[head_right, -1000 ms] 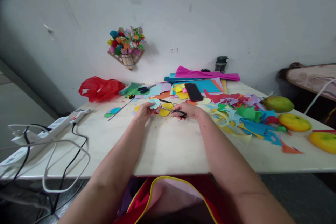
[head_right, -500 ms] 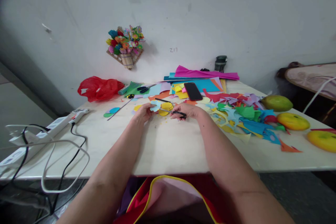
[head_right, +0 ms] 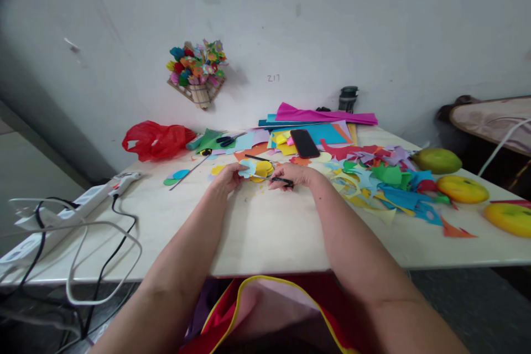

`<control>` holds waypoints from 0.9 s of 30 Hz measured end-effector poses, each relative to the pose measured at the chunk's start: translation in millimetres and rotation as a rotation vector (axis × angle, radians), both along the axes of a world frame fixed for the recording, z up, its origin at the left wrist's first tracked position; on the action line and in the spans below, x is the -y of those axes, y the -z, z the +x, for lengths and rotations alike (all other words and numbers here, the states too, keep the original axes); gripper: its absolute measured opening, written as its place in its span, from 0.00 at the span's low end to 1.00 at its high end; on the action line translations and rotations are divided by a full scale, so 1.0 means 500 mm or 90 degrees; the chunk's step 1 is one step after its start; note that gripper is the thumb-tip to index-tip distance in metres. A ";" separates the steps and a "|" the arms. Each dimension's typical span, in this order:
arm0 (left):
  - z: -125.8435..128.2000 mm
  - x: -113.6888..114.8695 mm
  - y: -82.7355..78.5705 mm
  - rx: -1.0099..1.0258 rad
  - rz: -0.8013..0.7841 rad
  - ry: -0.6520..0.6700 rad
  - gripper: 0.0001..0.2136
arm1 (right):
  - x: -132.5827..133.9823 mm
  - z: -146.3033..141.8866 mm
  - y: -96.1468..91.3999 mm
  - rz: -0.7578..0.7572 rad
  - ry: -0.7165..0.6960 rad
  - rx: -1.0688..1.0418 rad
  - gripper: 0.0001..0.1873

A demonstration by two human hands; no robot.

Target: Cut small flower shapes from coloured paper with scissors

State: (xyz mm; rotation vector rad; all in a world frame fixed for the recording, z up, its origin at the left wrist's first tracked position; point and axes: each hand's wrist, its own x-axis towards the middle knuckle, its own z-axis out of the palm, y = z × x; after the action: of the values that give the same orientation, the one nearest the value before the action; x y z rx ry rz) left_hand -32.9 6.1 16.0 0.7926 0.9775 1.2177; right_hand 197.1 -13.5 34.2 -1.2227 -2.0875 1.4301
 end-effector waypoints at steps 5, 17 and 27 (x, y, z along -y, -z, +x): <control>0.003 0.004 -0.004 0.016 -0.012 -0.004 0.07 | -0.001 -0.004 0.005 0.009 0.020 -0.006 0.17; 0.002 -0.002 0.001 -0.018 0.001 -0.005 0.06 | -0.011 -0.006 0.020 0.009 0.016 -0.018 0.17; 0.000 -0.005 0.004 -0.026 0.007 -0.007 0.05 | -0.011 -0.009 0.020 0.023 0.021 -0.017 0.18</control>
State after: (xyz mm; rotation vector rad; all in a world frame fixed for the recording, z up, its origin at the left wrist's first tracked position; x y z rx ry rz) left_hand -33.2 8.5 14.1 0.8242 1.0113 1.2215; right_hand 192.5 -7.8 24.3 -1.2109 -2.0571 1.3805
